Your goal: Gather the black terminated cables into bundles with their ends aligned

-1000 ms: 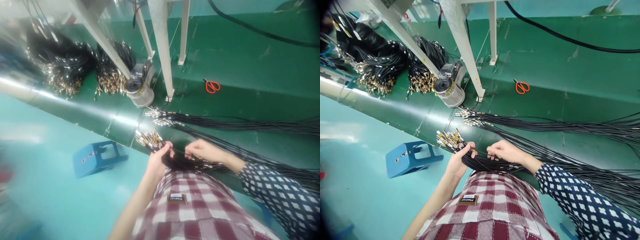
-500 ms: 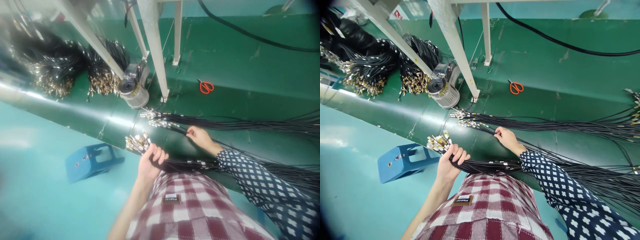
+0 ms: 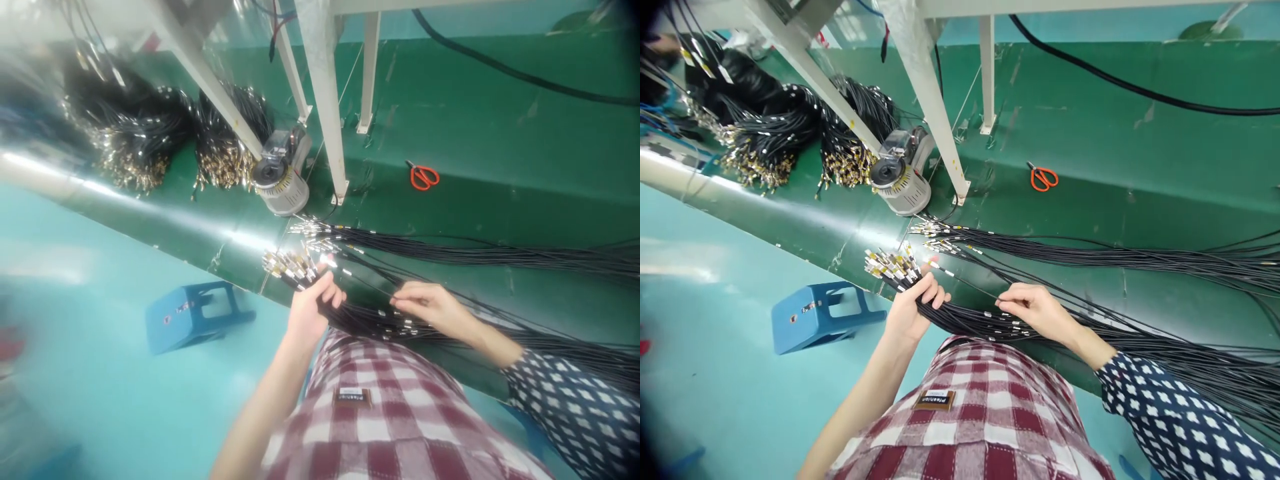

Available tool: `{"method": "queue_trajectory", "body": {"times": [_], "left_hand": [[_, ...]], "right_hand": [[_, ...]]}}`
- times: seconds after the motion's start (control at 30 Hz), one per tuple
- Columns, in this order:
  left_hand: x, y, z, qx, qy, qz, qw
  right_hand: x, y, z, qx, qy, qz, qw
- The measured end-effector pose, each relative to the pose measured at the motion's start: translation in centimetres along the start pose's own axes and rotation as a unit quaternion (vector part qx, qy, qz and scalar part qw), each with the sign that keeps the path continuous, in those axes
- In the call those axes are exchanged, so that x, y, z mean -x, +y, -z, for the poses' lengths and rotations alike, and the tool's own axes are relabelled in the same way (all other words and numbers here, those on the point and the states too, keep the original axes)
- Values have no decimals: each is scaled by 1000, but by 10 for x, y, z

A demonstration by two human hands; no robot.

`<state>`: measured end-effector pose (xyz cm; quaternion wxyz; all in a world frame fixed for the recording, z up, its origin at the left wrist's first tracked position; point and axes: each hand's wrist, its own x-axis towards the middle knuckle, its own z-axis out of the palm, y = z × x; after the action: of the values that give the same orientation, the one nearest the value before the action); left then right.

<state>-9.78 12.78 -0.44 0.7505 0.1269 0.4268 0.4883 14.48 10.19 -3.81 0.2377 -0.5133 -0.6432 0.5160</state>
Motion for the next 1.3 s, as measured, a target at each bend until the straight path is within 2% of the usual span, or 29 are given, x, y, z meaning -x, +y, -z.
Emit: {"method": "queue_trajectory", "body": {"times": [0.1, 0.2, 0.33, 0.4, 0.47, 0.53, 0.57, 0.63, 0.73, 0.9, 1.03, 1.13, 1.27, 1.3], "left_hand": [[-1, 1, -8, -18, 11, 4, 1000], [0, 1, -12, -29, 20, -1, 999], [2, 0, -14, -48, 28, -25, 998], [2, -1, -13, -50, 33, -37, 998], [2, -1, -11, -44, 41, -32, 998], [2, -2, -8, -34, 49, -15, 998], [2, -2, -6, -28, 53, -9, 998], [3, -3, -3, -18, 56, -2, 998], [4, -3, -2, -17, 52, 2, 998], [6, -3, -1, -24, 32, 0, 999], [5, -3, 5, -17, 23, -3, 1000], [6, -3, 10, -3, 30, 8, 1000], [7, -4, 16, 10, 26, 30, 999], [7, -4, 17, 11, 20, 33, 999]], "right_hand": [[7, -6, 2, 0, -30, -5, 1000], [-4, -20, -3, 50, -36, 12, 998], [-38, -60, -28, 141, 62, 87, 984], [-46, -70, -37, 171, 95, 111, 974], [-39, -60, -35, 215, 87, 124, 965], [-17, -34, -22, 270, 51, 118, 954], [-4, -19, -13, 290, 28, 102, 951], [18, 4, 2, 327, 29, 51, 943], [20, 3, 2, 289, 50, 31, 956], [-30, -57, -39, 155, 26, 97, 983], [-50, -91, -52, 102, 30, 73, 992], [-50, -96, -50, 77, 14, 73, 994], [-45, -85, -42, 58, 88, 66, 992], [-44, -83, -41, 72, 88, 63, 992]]}}
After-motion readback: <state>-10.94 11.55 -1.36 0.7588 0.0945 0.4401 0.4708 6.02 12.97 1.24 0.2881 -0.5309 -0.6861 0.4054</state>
